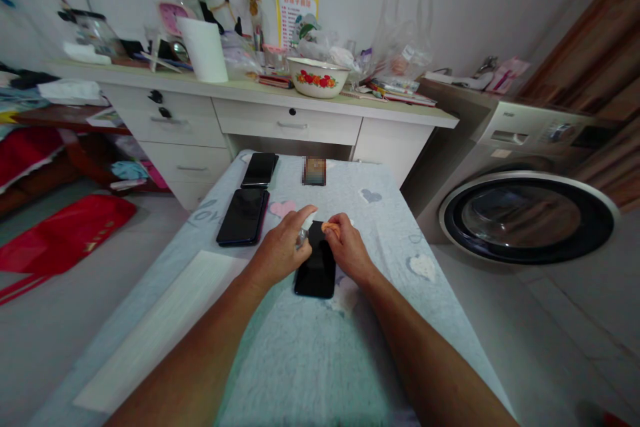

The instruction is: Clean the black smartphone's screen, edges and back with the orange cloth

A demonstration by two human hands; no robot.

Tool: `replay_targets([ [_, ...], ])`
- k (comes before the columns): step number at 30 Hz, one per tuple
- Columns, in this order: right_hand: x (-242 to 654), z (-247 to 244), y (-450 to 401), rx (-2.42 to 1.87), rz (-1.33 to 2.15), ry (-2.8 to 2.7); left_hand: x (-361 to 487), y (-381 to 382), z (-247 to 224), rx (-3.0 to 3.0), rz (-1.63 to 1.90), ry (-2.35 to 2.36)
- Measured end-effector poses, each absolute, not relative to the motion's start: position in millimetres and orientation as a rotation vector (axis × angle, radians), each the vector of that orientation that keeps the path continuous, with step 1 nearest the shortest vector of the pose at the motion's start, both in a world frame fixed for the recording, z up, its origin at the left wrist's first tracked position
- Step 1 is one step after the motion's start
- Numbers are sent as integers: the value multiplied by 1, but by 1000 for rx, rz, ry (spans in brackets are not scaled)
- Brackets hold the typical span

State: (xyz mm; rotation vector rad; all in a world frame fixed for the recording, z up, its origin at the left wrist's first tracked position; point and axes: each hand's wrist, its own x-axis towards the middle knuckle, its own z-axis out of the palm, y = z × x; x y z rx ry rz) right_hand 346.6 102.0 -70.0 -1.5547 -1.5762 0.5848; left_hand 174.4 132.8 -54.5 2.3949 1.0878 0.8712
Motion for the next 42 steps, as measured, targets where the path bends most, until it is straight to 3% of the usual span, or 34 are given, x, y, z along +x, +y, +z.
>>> replay_targets([
  [20, 348, -72, 103, -1554, 585, -1551, 172, 137, -59, 2397, 858, 1112],
  [29, 359, -70, 105, -1504, 545, -1484, 174, 132, -49, 2281, 1072, 1140],
  [35, 391, -71, 116, -1647, 418, -1295, 176, 134, -51, 1953, 1263, 1148],
  [42, 409, -75, 124, -1902, 289, -1378, 175, 135, -52, 2064, 1232, 1235],
])
